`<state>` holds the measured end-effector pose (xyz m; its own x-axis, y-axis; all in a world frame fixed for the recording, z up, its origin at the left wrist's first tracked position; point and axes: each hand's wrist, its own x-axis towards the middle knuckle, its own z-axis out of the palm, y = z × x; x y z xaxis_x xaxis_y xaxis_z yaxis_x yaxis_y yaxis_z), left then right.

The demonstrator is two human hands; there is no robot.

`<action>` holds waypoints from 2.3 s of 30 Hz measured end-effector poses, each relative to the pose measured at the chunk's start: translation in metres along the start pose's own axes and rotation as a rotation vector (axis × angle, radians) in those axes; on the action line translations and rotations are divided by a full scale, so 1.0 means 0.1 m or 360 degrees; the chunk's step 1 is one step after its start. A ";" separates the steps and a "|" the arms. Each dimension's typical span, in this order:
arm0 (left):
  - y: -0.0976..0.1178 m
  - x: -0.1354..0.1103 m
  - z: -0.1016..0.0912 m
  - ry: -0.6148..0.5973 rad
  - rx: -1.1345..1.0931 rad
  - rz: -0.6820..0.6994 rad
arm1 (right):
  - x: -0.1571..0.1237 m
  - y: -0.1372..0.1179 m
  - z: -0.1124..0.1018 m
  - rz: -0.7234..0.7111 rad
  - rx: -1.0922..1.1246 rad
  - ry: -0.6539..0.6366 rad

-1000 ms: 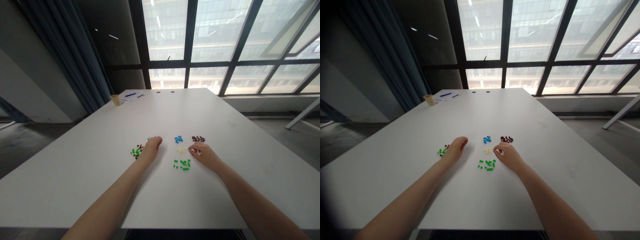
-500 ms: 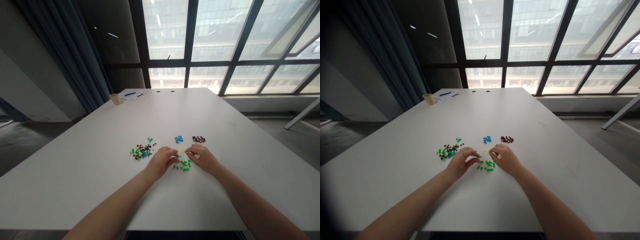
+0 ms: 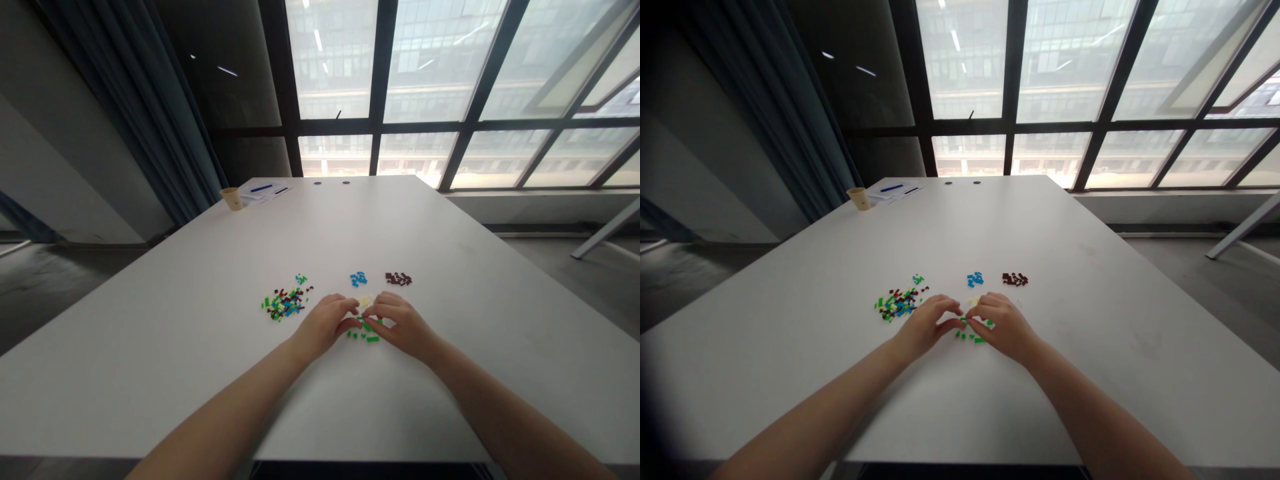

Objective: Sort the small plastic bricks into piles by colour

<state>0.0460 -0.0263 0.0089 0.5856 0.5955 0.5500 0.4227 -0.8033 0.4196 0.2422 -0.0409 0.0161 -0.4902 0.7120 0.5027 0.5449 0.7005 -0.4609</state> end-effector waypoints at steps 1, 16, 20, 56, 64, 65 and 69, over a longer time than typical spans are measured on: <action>-0.01 0.01 -0.02 -0.0032 0.0023 -0.0044 | 0.00 0.01 0.00 0.0027 -0.0020 -0.0049; -0.17 0.06 -0.17 -0.0038 0.0152 -0.0583 | -0.07 -0.05 0.07 0.0152 -0.0176 -0.0609; -0.42 0.03 -0.34 0.0071 0.0318 -0.0782 | -0.06 0.05 -0.07 0.0220 -0.0159 -0.0413; -0.18 0.09 -0.09 0.0027 -0.0551 -0.0952 | -0.06 0.20 -0.12 0.0352 -0.0168 -0.0344; 0.06 0.07 -0.04 -0.0024 -0.0502 -0.0721 | -0.06 0.22 -0.09 0.0339 -0.0133 -0.0365; 0.06 0.07 -0.04 -0.0032 -0.0502 -0.0704 | -0.05 0.22 -0.09 0.0341 -0.0128 -0.0370; 0.04 0.07 -0.01 -0.0056 -0.0500 -0.0677 | -0.05 0.20 -0.08 0.0312 -0.0094 -0.0338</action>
<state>0.0510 -0.0254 0.0155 0.4327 0.8628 0.2615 0.4035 -0.4447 0.7996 0.2609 -0.0309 0.0099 -0.4996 0.8320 0.2413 0.6789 0.5490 -0.4875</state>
